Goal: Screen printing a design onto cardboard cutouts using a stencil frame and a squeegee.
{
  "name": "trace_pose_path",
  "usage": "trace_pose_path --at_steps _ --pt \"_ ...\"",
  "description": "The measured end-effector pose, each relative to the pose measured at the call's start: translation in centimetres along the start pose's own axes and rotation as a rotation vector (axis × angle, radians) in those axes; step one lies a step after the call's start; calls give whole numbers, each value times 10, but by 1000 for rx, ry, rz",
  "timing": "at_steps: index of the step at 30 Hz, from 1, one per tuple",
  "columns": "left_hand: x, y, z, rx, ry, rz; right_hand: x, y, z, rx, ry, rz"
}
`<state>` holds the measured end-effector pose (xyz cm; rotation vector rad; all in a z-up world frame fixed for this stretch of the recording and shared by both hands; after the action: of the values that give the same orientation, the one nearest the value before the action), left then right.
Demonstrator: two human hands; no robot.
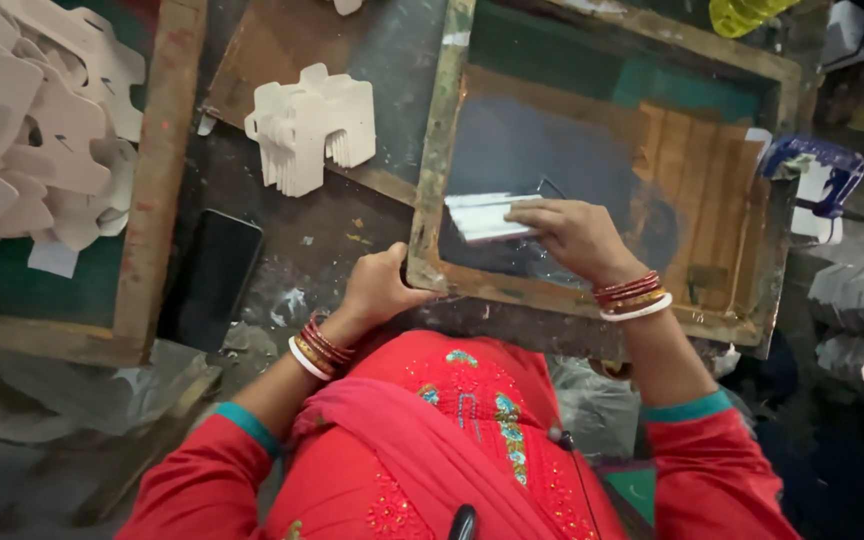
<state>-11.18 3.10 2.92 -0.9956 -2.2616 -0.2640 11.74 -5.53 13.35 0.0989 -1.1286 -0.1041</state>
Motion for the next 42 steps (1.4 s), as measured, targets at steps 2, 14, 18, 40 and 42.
trace_pose_path --at_steps 2,14,18,40,42 --pt "1 0 -2 12 31 14 0 -1 0 14 35 74" --pt "6 -2 -9 -29 4 -2 12 -12 -37 200 -262 219" --pt "2 1 -7 -10 17 10 26 -36 -66 114 -350 235" --pt "-20 201 -124 -682 303 78 28 40 -34 -168 -160 -124" --pt "-35 212 -111 -642 401 98 17 49 -49 -163 -135 -167"
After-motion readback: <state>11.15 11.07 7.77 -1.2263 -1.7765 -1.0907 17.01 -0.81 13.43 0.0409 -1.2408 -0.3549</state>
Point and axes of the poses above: each hand's wrist, its own y-axis towards the middle knuckle, its own x-axis out of the back of the hand, z = x × y, the point moved 9 cm from there along y, towards the middle knuckle, and after that the axes turned 3 degrees about -z, right-handed, at the moved point
